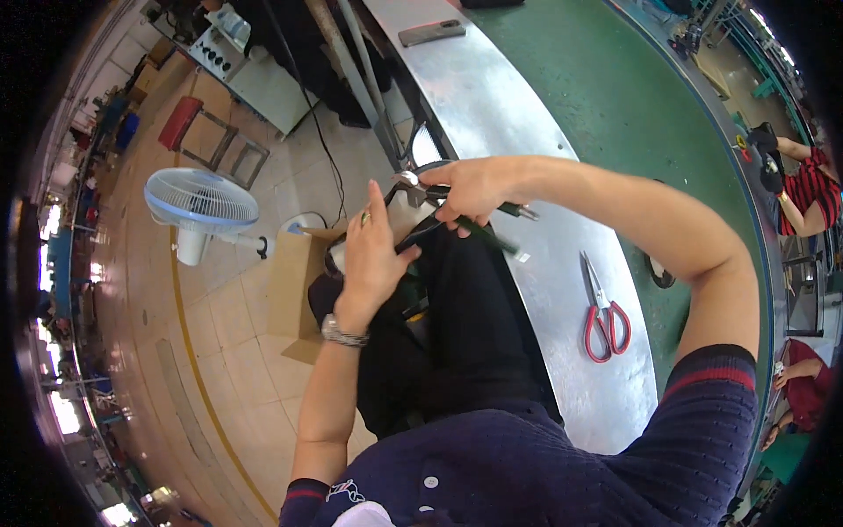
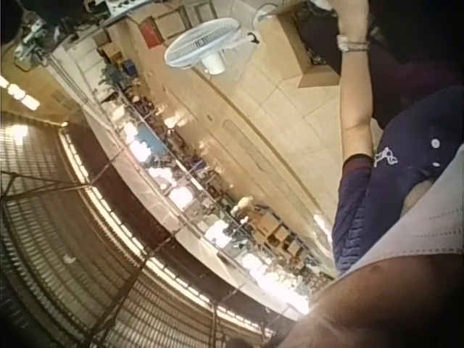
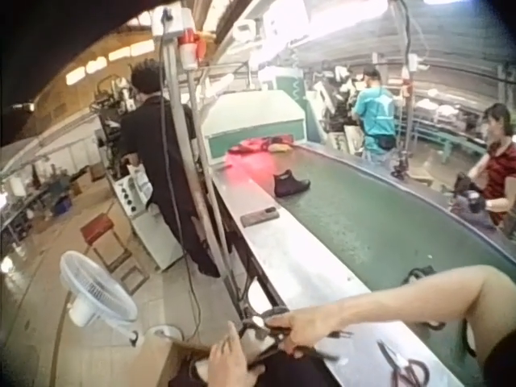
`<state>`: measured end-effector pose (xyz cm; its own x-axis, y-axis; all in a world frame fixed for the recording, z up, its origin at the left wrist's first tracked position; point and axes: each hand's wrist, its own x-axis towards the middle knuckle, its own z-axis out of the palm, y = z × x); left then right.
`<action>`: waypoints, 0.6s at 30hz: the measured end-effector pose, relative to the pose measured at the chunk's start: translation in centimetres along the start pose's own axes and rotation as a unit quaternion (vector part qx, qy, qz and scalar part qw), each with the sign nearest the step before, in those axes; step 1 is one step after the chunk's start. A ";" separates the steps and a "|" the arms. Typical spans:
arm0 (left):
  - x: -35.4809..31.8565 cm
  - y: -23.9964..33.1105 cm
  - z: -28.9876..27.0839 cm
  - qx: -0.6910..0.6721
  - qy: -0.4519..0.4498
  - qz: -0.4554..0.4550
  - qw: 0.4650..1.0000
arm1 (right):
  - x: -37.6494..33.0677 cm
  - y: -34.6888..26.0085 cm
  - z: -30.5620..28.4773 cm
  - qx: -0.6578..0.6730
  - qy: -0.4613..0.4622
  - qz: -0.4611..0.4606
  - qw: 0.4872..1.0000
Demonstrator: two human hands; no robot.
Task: The recorder is performing assembly and trimming tasks on footwear in a shoe factory.
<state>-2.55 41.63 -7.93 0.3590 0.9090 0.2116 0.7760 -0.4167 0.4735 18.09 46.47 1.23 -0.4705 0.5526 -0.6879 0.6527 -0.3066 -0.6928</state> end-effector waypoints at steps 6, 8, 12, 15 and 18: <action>-0.8 0.7 1.3 0.006 0.071 0.001 0.997 | -1.0 4.1 4.6 -0.109 0.164 -0.131 0.972; -1.1 0.7 1.5 0.012 0.102 0.012 0.995 | -0.9 4.7 5.7 -0.170 0.243 -0.189 0.936; -1.4 0.4 1.8 0.027 0.119 0.050 0.991 | -1.0 5.2 5.5 -0.248 0.269 -0.190 0.911; -1.7 -0.8 2.2 0.096 0.129 0.092 0.983 | -2.4 1.2 3.3 -0.494 0.205 -0.082 0.841; -1.7 -1.3 2.3 0.128 0.140 0.110 0.976 | -3.6 -2.1 1.7 -0.417 0.206 -0.120 0.877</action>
<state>-2.97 40.59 -10.92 0.4029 0.7488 0.5263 0.8135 -0.5565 0.1689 17.37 43.76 4.83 -0.5110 0.8096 -0.2886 0.8527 0.4353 -0.2888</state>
